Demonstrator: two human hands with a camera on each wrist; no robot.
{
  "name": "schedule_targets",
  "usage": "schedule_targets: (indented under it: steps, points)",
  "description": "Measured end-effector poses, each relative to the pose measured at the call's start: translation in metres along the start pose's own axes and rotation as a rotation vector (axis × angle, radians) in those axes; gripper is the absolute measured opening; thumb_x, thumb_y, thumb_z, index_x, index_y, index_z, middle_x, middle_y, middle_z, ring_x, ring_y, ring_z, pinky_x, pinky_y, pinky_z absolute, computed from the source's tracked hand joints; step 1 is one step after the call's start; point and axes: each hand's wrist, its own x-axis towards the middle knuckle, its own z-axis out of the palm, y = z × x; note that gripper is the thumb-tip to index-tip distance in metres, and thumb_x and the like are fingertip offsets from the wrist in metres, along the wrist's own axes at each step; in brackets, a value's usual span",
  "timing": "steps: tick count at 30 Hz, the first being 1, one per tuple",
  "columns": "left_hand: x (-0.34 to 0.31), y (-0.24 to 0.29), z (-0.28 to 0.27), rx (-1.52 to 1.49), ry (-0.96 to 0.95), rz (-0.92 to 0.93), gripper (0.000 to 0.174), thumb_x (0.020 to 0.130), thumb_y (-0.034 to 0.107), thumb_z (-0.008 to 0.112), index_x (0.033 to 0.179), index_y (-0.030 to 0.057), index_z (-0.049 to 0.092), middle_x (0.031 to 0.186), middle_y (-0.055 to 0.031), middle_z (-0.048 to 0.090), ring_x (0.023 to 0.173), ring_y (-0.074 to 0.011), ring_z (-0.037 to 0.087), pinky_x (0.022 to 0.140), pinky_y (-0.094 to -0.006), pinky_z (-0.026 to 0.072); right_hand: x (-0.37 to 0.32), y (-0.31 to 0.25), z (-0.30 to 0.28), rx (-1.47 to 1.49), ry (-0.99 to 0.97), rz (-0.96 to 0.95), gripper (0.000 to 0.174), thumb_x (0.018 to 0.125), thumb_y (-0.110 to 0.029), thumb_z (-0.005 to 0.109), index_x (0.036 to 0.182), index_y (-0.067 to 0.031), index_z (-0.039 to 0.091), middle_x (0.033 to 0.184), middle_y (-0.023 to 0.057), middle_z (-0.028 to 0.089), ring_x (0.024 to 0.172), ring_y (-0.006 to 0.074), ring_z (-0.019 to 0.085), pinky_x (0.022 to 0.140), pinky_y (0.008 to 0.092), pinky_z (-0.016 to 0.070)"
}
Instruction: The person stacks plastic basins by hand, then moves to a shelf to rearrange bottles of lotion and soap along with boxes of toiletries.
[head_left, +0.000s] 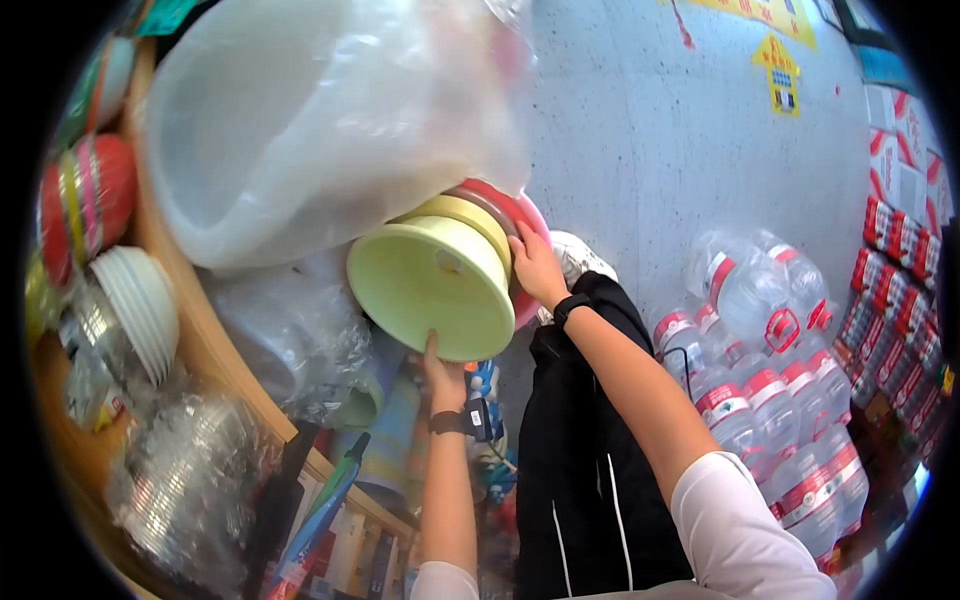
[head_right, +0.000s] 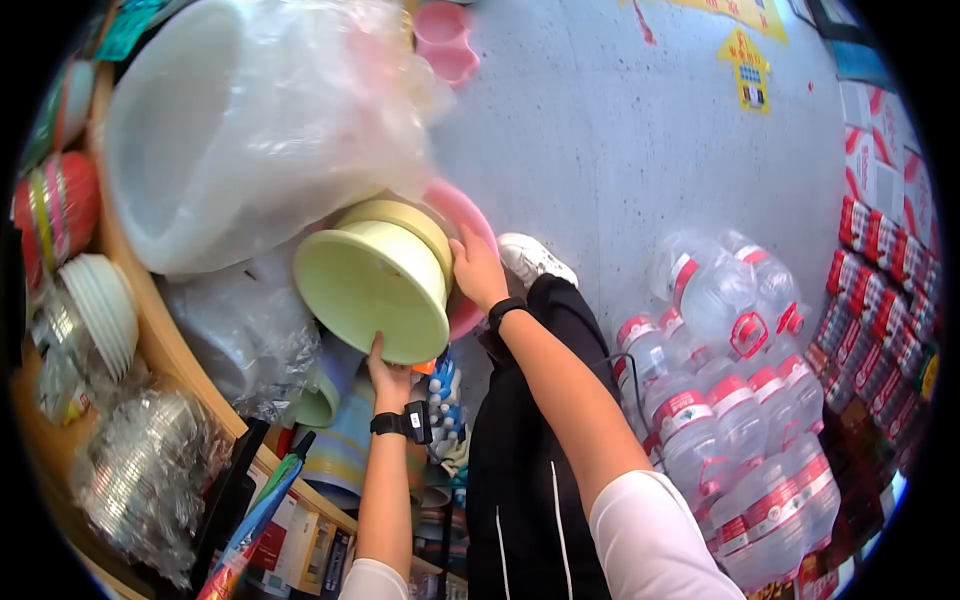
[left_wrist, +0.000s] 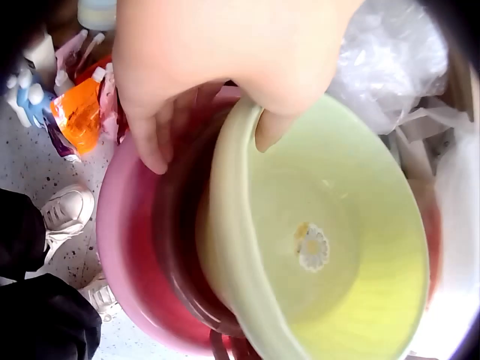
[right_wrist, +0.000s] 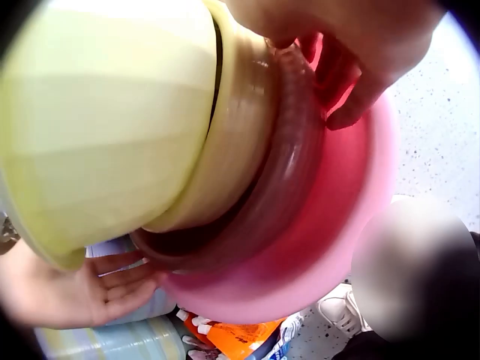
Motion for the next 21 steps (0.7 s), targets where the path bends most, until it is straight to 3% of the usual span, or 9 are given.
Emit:
schedule_targets:
  steps: [1, 3, 5, 9, 12, 16, 20, 21]
  points:
    - [-0.004, 0.003, 0.005, 0.016, -0.001, -0.012, 0.056, 0.099, 0.04, 0.065, 0.143, 0.0066, 0.051, 0.137, -0.0104, 0.058, 0.129, -0.0275, 0.055, 0.109, -0.0448, 0.0437, -0.001, -0.004, -0.008, 0.022, 0.002, 0.032, 0.053, 0.104, -0.031, 0.05, 0.142, 0.0057, 0.05, 0.136, 0.0298, 0.059, 0.131, 0.0426, 0.052, 0.111, 0.0447, 0.0406]
    - [-0.005, 0.006, 0.0, -0.035, -0.23, -0.099, 0.048, 0.1, 0.03, 0.063, 0.14, 0.0049, 0.052, 0.134, -0.0107, 0.06, 0.127, -0.0287, 0.056, 0.108, -0.0463, 0.0446, -0.008, -0.001, -0.01, 0.028, -0.029, 0.048, 0.053, 0.104, -0.032, 0.051, 0.142, 0.0054, 0.05, 0.132, 0.0301, 0.06, 0.128, 0.0433, 0.053, 0.11, 0.0456, 0.0411]
    - [0.001, 0.005, -0.001, -0.067, -0.181, -0.093, 0.046, 0.099, 0.026, 0.062, 0.139, 0.0043, 0.053, 0.133, -0.0109, 0.061, 0.126, -0.0291, 0.057, 0.108, -0.0466, 0.0451, -0.013, 0.006, -0.009, -0.023, -0.053, -0.03, 0.056, 0.103, -0.032, 0.052, 0.145, 0.0038, 0.048, 0.119, 0.0298, 0.062, 0.114, 0.0459, 0.058, 0.1, 0.0486, 0.0461]
    - [0.022, 0.007, -0.017, 0.013, -0.141, -0.045, 0.04, 0.098, 0.022, 0.061, 0.134, 0.0032, 0.057, 0.129, -0.0113, 0.064, 0.122, -0.0289, 0.06, 0.105, -0.0459, 0.0467, -0.038, 0.006, -0.007, -0.156, -0.026, -0.014, 0.056, 0.104, -0.029, 0.048, 0.151, 0.0014, 0.041, 0.114, 0.0289, 0.06, 0.103, 0.0477, 0.062, 0.089, 0.0503, 0.0515]
    - [0.013, 0.011, -0.016, 0.095, -0.117, -0.063, 0.04, 0.097, 0.023, 0.062, 0.132, 0.0033, 0.059, 0.127, -0.0105, 0.065, 0.121, -0.0278, 0.061, 0.103, -0.0448, 0.0476, -0.052, 0.008, -0.012, -0.11, 0.052, 0.009, 0.057, 0.105, -0.029, 0.047, 0.151, 0.0021, 0.04, 0.116, 0.0289, 0.06, 0.104, 0.0482, 0.061, 0.092, 0.0505, 0.0505]
    - [0.016, 0.005, -0.019, 0.184, -0.054, -0.079, 0.038, 0.096, 0.024, 0.063, 0.128, 0.0053, 0.062, 0.124, -0.0085, 0.066, 0.118, -0.0258, 0.061, 0.1, -0.0422, 0.0484, -0.054, 0.014, -0.02, -0.054, 0.0, 0.046, 0.057, 0.105, -0.029, 0.048, 0.151, 0.0038, 0.04, 0.131, 0.0328, 0.059, 0.118, 0.0459, 0.06, 0.098, 0.0485, 0.0487]
    - [0.008, -0.003, -0.01, 0.144, -0.03, -0.163, 0.03, 0.093, 0.026, 0.066, 0.119, 0.0104, 0.064, 0.109, -0.003, 0.068, 0.098, -0.0203, 0.065, 0.074, -0.0347, 0.0487, -0.048, 0.009, -0.029, -0.052, -0.001, 0.317, 0.041, 0.103, -0.024, 0.052, 0.137, -0.0017, 0.06, 0.112, 0.0306, 0.069, 0.104, 0.0475, 0.067, 0.094, 0.0478, 0.0528]
    - [0.004, -0.005, -0.006, 0.131, -0.041, -0.147, 0.028, 0.092, 0.027, 0.067, 0.115, 0.0119, 0.065, 0.104, -0.0011, 0.068, 0.091, -0.0182, 0.065, 0.064, -0.0325, 0.0463, -0.047, 0.002, -0.027, -0.027, 0.157, 0.273, 0.031, 0.1, -0.018, 0.059, 0.124, -0.0026, 0.069, 0.105, 0.0265, 0.073, 0.097, 0.0429, 0.071, 0.088, 0.0448, 0.0563]
